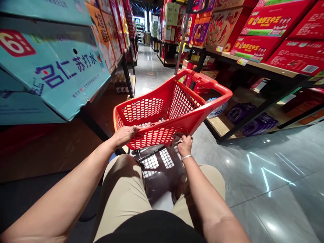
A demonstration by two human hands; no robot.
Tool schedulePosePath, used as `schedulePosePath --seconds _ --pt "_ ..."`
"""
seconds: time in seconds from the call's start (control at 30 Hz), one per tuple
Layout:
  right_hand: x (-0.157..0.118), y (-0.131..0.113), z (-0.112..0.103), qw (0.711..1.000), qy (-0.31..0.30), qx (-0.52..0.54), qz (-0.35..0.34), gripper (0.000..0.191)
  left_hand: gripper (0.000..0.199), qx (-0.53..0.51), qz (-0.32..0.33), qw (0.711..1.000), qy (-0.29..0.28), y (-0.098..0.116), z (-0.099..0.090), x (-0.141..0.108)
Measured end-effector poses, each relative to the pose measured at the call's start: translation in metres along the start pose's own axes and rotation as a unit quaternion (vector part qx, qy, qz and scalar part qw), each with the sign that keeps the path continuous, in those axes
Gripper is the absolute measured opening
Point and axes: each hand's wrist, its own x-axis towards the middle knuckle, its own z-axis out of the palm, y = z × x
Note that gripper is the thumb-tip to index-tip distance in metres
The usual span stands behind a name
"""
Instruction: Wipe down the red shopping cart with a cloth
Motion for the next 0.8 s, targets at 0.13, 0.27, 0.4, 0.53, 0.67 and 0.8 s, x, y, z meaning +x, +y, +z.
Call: schedulePosePath --seconds 0.13,0.27,0.4,0.53,0.67,0.8 --pt "0.043 -0.018 -0.038 0.989 0.123 0.084 0.012 0.024 0.089 -0.016 -0.004 1.000 0.001 -0.004 0.000 -0.001" --pt "0.054 -0.049 -0.048 0.977 0.158 0.141 -0.041 0.030 0.077 -0.039 -0.014 0.999 0.006 0.001 -0.001 -0.003" --pt "0.043 -0.078 -0.043 0.978 0.040 0.132 -0.157 0.025 0.056 -0.056 0.006 0.998 0.008 0.006 -0.001 -0.006" --pt "0.053 -0.085 -0.052 0.961 0.010 0.052 -0.271 0.030 0.046 -0.022 -0.007 0.999 0.032 0.005 0.000 -0.009" --pt "0.087 -0.058 -0.075 0.958 0.005 -0.068 -0.278 0.030 0.043 0.010 -0.015 0.999 0.045 0.006 0.001 -0.009" --pt "0.123 -0.027 -0.107 0.971 0.042 -0.135 -0.195 0.034 0.043 0.025 -0.013 0.999 0.039 0.007 0.002 -0.008"
